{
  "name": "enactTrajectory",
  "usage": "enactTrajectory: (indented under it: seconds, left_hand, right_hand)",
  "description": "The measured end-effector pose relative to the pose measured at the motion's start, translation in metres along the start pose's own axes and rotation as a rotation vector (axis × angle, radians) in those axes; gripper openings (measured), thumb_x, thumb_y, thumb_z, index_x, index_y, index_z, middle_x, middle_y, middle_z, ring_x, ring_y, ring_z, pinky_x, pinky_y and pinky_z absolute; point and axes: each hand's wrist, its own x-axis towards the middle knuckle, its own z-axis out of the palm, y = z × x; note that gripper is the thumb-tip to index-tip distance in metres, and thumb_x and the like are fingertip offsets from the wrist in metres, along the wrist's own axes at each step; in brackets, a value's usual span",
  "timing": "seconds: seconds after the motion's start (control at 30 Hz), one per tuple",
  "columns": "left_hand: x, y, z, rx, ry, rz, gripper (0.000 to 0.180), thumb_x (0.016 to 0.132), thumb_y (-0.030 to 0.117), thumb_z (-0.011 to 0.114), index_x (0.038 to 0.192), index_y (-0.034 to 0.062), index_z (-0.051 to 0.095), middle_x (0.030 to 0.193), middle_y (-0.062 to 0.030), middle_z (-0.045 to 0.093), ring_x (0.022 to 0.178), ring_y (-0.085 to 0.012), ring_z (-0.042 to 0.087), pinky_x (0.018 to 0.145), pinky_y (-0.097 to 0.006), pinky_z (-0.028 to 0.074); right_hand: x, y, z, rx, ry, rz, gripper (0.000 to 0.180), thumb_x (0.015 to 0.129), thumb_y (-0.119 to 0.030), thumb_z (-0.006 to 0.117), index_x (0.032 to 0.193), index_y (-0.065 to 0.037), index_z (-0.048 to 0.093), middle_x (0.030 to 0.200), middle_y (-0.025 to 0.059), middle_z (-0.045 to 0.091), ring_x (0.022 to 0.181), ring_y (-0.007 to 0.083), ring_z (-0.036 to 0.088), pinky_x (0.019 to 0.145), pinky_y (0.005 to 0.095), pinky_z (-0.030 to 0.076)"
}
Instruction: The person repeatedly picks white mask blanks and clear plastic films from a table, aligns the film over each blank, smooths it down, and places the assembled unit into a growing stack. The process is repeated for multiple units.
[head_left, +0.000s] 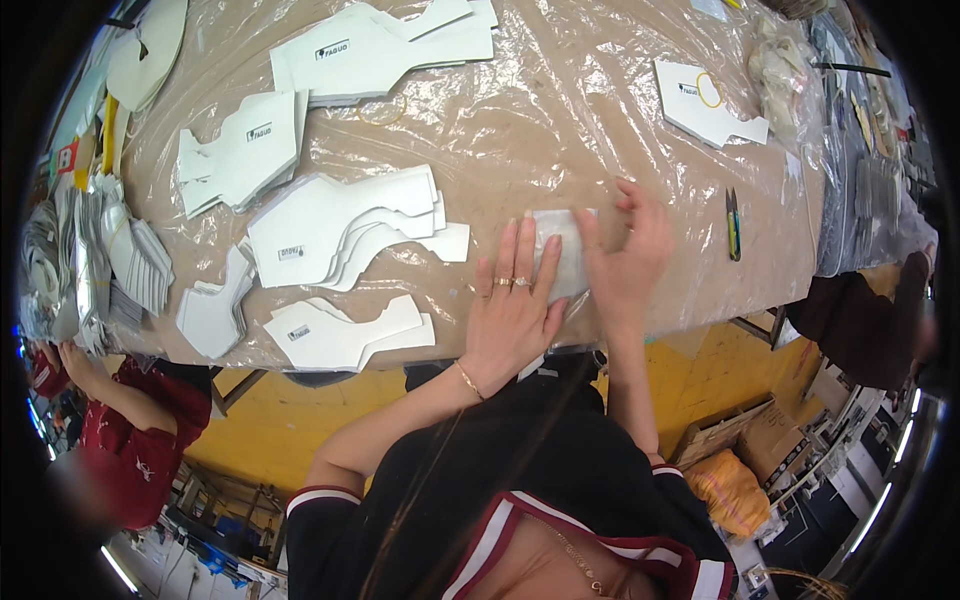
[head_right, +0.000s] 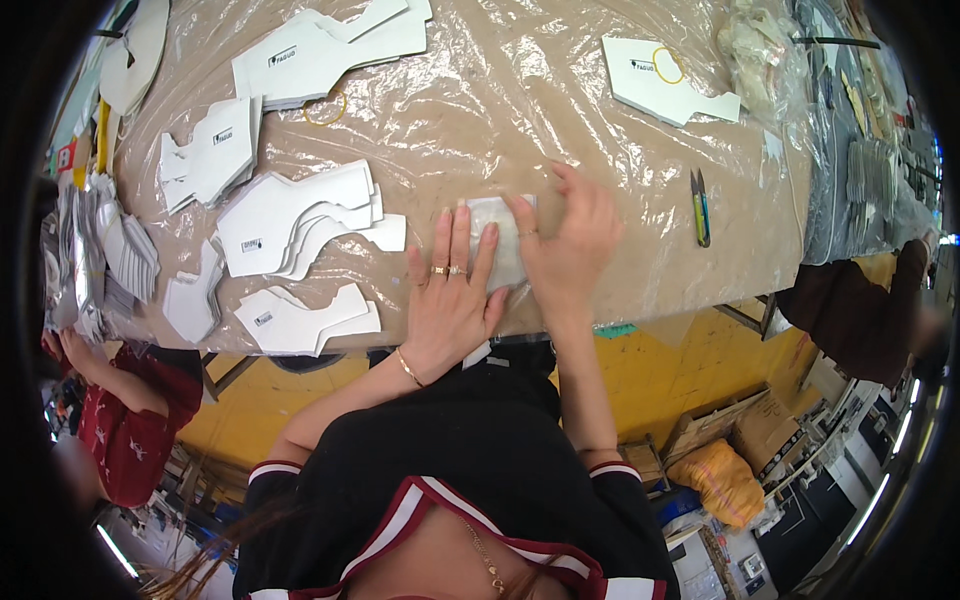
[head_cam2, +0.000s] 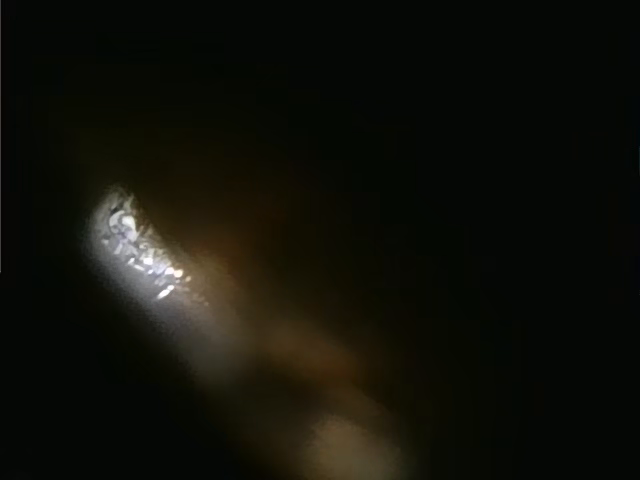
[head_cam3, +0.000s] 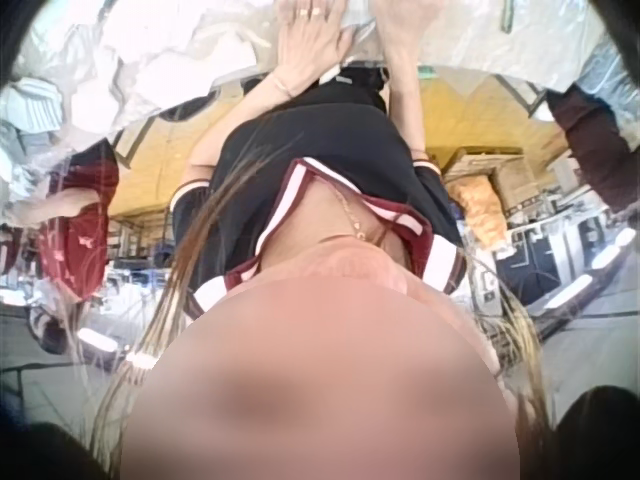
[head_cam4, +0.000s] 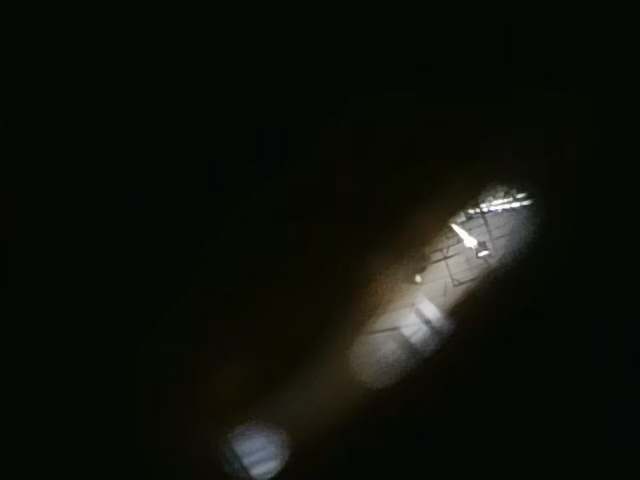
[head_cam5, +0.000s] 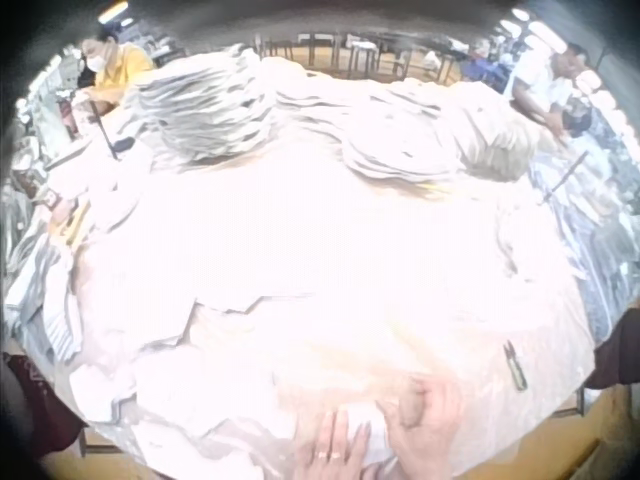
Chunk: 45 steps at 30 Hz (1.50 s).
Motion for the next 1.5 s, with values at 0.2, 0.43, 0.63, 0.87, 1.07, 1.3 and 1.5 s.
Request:
enactTrajectory:
  seconds: [0.2,0.43,0.63,0.87,1.07,1.3,1.5]
  left_hand:
    - [0.003,-0.005,0.003,-0.066,0.063,0.035,0.074,0.091,0.044,0.054,0.151,0.0074,0.032,0.158,-0.0245,0.018,0.149,-0.0367,0.014,0.113,-0.061,-0.008]
    - [-0.022,-0.021,-0.013,-0.202,0.234,-0.094,0.079,0.085,0.052,0.064,0.145,0.0053,0.041,0.157,-0.0252,0.021,0.148,-0.0379,0.013,0.112,-0.064,-0.004]
    - [-0.021,-0.024,-0.023,-0.171,0.179,-0.076,0.071,0.084,0.048,0.068,0.139,0.0083,0.050,0.155,-0.0203,0.026,0.148,-0.0383,0.012,0.112,-0.065,-0.004]
    - [-0.019,-0.049,-0.043,0.166,0.227,0.090,0.058,0.085,0.034,0.068,0.136,0.0106,0.054,0.152,-0.0170,0.035,0.146,-0.0361,0.022,0.114,-0.064,0.005]
    - [-0.018,-0.002,-0.015,-0.077,0.152,0.330,0.064,0.083,0.038,0.067,0.135,0.0039,0.052,0.150,-0.0173,0.039,0.143,-0.0311,0.032,0.116,-0.049,0.023]
    - [-0.006,0.003,0.006,-0.138,0.101,0.328,0.071,0.086,0.045,0.062,0.141,0.0027,0.045,0.152,-0.0165,0.036,0.144,-0.0264,0.031,0.117,-0.044,0.024]
    - [-0.011,-0.013,-0.007,-0.107,0.003,0.403,0.069,0.089,0.045,0.059,0.140,0.0018,0.044,0.151,-0.0157,0.038,0.143,-0.0253,0.031,0.117,-0.043,0.024]
  right_hand:
    - [0.005,0.001,0.014,-0.070,0.013,0.026,0.022,0.089,-0.023,0.068,0.107,-0.010,0.064,0.092,0.0050,0.057,0.091,0.0237,0.057,0.079,0.0389,0.039]
    - [-0.002,-0.009,-0.024,0.012,-0.011,-0.126,0.022,0.089,-0.022,0.067,0.106,-0.008,0.066,0.098,0.0106,0.058,0.093,0.0294,0.057,0.083,0.0413,0.041]
    - [0.008,-0.023,-0.012,-0.054,-0.321,-0.439,0.025,0.087,-0.021,0.070,0.108,-0.009,0.067,0.100,0.0096,0.060,0.094,0.0291,0.057,0.084,0.0415,0.041]
    - [0.009,-0.016,-0.039,-0.078,-0.500,-0.203,0.022,0.083,-0.015,0.072,0.103,-0.006,0.069,0.100,0.0101,0.061,0.095,0.0283,0.059,0.085,0.0393,0.043]
    - [0.009,-0.008,-0.024,0.040,-0.335,-0.399,0.014,0.084,-0.015,0.072,0.094,-0.006,0.067,0.093,0.0093,0.061,0.086,0.0261,0.060,0.079,0.0385,0.045]
    - [0.056,-0.009,-0.027,0.155,-0.676,-0.319,0.013,0.083,-0.008,0.071,0.093,-0.002,0.064,0.090,0.0111,0.059,0.082,0.0282,0.060,0.071,0.0358,0.048]
    - [0.055,-0.011,-0.028,-0.046,-0.729,-0.562,0.015,0.082,-0.012,0.073,0.088,-0.002,0.063,0.085,0.0105,0.058,0.079,0.0288,0.058,0.069,0.0385,0.046]
